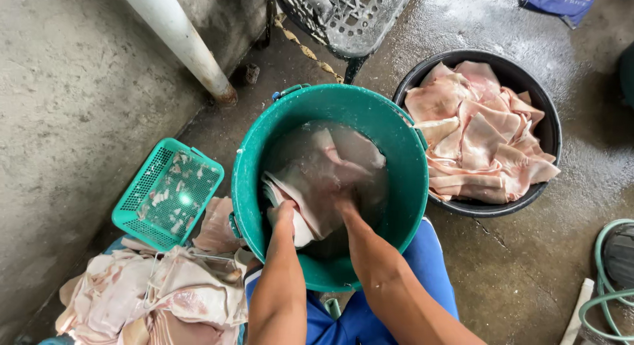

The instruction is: The person washes large pieces of raw pork skin by hand in a green bucket filled with water, scrubbing them individually and moving them between basins.

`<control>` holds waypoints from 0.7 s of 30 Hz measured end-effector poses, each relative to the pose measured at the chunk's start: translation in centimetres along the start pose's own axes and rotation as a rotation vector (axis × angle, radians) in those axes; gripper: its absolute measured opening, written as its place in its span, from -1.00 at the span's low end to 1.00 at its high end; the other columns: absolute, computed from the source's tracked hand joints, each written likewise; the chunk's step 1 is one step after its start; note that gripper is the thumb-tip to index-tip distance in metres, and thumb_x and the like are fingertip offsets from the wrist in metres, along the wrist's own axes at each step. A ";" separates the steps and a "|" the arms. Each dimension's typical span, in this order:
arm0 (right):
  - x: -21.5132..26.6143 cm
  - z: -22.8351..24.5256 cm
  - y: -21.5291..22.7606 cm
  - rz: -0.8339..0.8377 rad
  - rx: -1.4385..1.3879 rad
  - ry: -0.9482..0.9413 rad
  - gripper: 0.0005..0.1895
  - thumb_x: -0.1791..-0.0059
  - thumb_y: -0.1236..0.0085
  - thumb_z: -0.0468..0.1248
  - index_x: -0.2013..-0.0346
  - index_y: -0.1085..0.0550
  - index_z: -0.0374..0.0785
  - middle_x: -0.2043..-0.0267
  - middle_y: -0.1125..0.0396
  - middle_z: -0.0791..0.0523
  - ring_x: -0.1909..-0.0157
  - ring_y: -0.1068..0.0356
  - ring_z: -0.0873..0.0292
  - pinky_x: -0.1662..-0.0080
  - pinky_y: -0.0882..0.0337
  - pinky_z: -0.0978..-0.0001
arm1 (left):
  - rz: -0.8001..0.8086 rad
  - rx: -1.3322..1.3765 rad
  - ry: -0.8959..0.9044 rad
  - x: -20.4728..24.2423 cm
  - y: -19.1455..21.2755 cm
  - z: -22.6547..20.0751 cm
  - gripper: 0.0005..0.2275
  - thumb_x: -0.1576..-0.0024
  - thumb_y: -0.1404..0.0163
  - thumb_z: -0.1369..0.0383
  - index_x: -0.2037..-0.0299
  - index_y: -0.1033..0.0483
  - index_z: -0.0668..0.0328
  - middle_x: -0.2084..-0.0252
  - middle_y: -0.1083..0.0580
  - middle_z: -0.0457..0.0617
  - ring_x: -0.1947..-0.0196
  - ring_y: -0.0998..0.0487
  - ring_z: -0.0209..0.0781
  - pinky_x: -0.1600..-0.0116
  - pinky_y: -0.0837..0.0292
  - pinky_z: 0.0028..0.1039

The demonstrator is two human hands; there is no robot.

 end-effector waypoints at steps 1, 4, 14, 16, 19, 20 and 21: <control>0.6 0.6 0.3 0.082 -0.023 -0.013 -0.49 0.07 -0.24 -0.17 -0.11 -0.46 -0.35 -0.10 -0.40 -0.07 -0.08 -0.38 -0.01 -0.08 -0.42 0.15 | -0.031 -0.040 0.005 -0.2 0.2 0.0 -0.26 0.17 -0.21 0.42 -0.29 -0.26 0.53 -0.25 -0.42 0.36 -0.22 -0.47 0.20 -0.31 -0.34 -0.22; 1.6 1.7 2.2 0.282 -0.057 -0.037 -0.48 0.11 -0.28 -0.20 -0.10 -0.46 -0.36 -0.08 -0.40 -0.07 -0.07 -0.39 -0.04 -0.06 -0.43 0.12 | -0.076 -0.139 -0.001 -0.4 -0.4 -0.6 -0.27 0.17 -0.20 0.41 -0.27 -0.26 0.50 -0.23 -0.40 0.39 -0.20 -0.45 0.25 -0.30 -0.34 -0.19; -1.6 -0.4 0.2 0.055 0.142 0.312 -0.43 0.23 -0.42 -0.30 -0.04 -0.47 -0.39 -0.02 -0.41 -0.08 -0.04 -0.42 -0.14 0.01 -0.46 0.04 | 0.115 -0.108 0.052 -2.0 -2.1 -0.1 -0.51 0.17 -0.25 0.47 0.00 -0.52 0.62 0.00 -0.57 0.32 0.06 -0.61 0.16 -0.05 -0.51 -0.15; -1.3 -0.4 0.1 -0.030 -0.002 0.374 -0.36 0.28 -0.48 -0.36 -0.03 -0.43 -0.42 -0.02 -0.39 -0.12 -0.02 -0.39 -0.17 0.06 -0.45 -0.02 | 0.094 -0.073 0.075 -2.3 -2.6 0.9 -0.53 0.16 -0.25 0.51 0.01 -0.52 0.61 0.01 -0.57 0.31 0.08 -0.61 0.15 -0.03 -0.51 -0.15; -1.6 -1.5 -0.7 0.151 -0.195 0.033 -0.52 0.17 -0.36 -0.38 -0.02 -0.48 -0.44 0.02 -0.43 -0.11 0.06 -0.46 -0.10 0.18 -0.52 0.09 | 0.071 -0.033 0.002 -2.8 -2.4 1.4 -0.52 0.18 -0.27 0.54 0.01 -0.51 0.60 0.02 -0.56 0.27 0.08 -0.61 0.08 -0.05 -0.48 -0.24; -1.5 -1.3 -0.8 0.208 -0.260 -0.084 -0.57 0.13 -0.32 -0.39 -0.02 -0.50 -0.44 0.04 -0.44 -0.10 0.09 -0.48 -0.08 0.23 -0.54 0.12 | 0.066 -0.025 -0.040 -2.7 -2.0 1.4 -0.51 0.19 -0.28 0.54 0.00 -0.51 0.60 0.02 -0.56 0.25 0.07 -0.60 0.06 -0.06 -0.47 -0.29; -1.3 -1.1 -0.9 0.266 -0.324 -0.200 -0.62 0.09 -0.29 -0.39 -0.02 -0.52 -0.44 0.05 -0.45 -0.10 0.12 -0.50 -0.05 0.27 -0.57 0.15 | 0.083 -0.026 -0.001 -2.7 -1.7 1.4 -0.51 0.17 -0.29 0.52 0.00 -0.50 0.60 0.04 -0.56 0.26 0.09 -0.60 0.07 -0.05 -0.48 -0.26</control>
Point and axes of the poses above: each hand's wrist, its own x-axis away from the middle knuckle, its own y-axis out of the back of the hand, z = x × y, the point moved 2 cm from there along -x, towards the middle knuckle
